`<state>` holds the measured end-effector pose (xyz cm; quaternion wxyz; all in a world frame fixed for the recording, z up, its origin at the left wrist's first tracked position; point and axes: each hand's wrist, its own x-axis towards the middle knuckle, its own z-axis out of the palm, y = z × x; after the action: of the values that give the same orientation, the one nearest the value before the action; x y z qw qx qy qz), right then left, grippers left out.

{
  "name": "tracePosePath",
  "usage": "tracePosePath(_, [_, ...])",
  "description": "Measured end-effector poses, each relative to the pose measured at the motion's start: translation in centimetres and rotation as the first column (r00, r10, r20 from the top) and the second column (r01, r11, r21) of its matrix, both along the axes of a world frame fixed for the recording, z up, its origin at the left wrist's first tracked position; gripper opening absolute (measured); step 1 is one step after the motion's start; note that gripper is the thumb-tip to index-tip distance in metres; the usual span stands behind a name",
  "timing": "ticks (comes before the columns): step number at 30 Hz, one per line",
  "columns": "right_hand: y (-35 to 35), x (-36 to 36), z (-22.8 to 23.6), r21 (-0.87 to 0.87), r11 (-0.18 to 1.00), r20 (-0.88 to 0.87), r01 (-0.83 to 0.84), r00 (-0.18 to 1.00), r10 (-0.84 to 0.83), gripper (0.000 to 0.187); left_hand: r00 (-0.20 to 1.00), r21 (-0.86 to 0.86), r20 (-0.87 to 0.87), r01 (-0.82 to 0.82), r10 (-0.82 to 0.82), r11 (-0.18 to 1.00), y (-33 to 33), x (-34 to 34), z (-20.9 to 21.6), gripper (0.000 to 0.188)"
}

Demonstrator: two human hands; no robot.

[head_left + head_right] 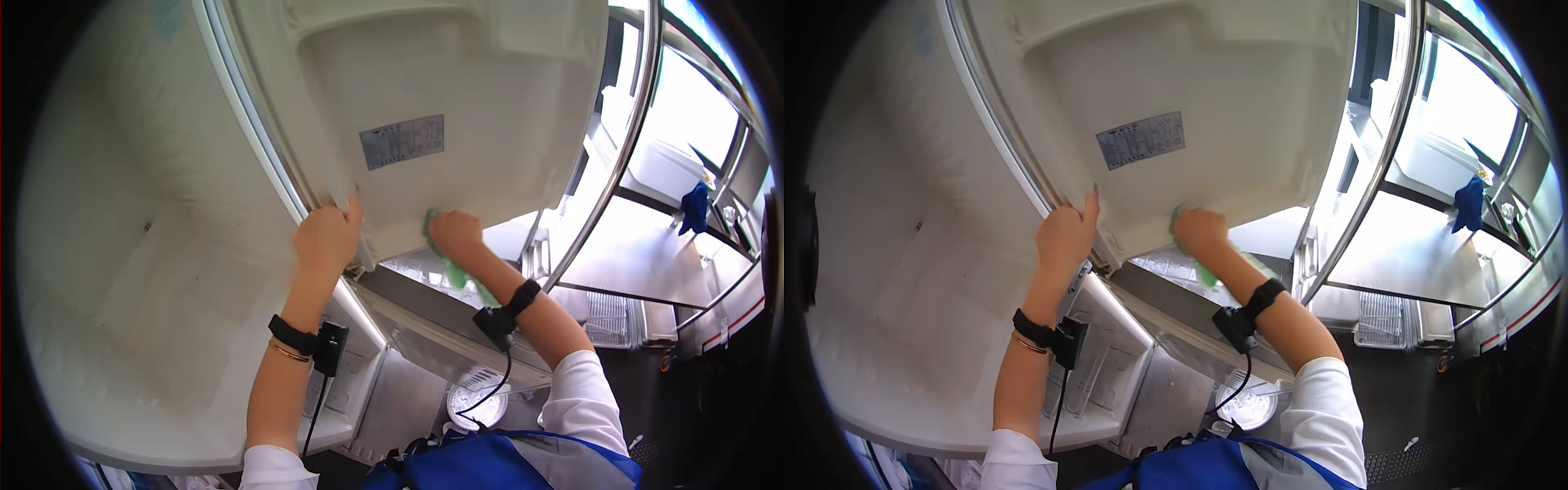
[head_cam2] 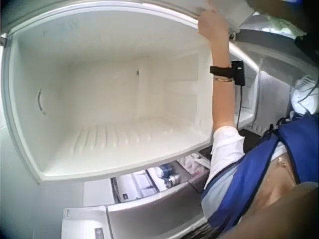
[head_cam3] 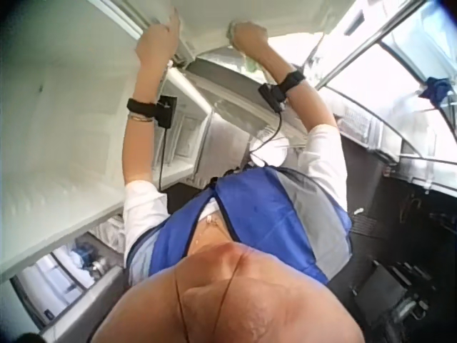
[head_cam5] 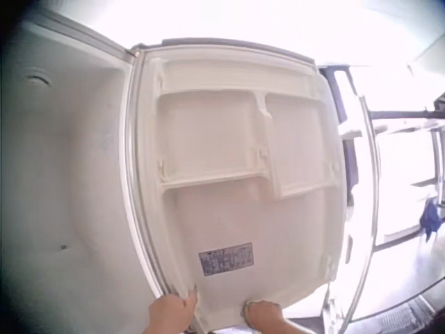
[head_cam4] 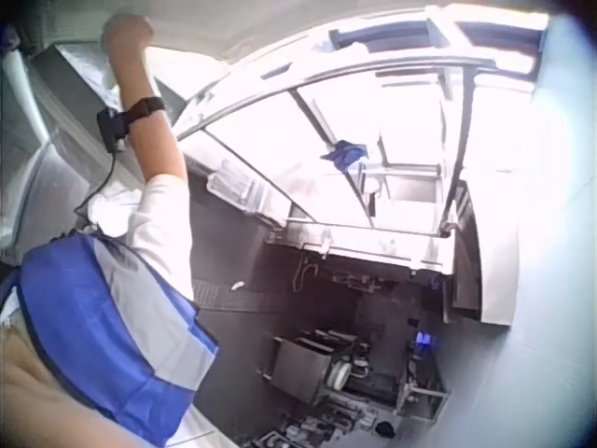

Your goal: Cleaning the interior and exterior of a small refrigerator using a scouring pad and soapy water.

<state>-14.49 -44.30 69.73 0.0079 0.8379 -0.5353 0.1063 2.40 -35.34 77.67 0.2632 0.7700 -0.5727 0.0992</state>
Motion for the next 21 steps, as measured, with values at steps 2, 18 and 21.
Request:
tracePosePath(2, [0.1,2.4,-0.3,0.006,1.000,0.141,-0.024,0.990,0.023,0.023,1.000,-0.014,-0.010,0.010,-0.010,1.000,-0.4,0.0,0.0,0.058])
tracePosePath(18, [-0.3,-0.7,12.4,-0.026,0.694,0.681,-0.719,-0.521,-0.515,0.029,0.485,0.200,-0.865,0.570,-0.130,0.797,2.9,-0.7,-7.5,0.069])
tracePosePath(21, [1.2,-0.9,10.5,-0.073,0.685,0.693,-0.725,-0.531,-0.487,0.030,-0.120,-0.031,-0.992,0.559,0.044,0.828,4.6,-5.0,-9.1,0.071])
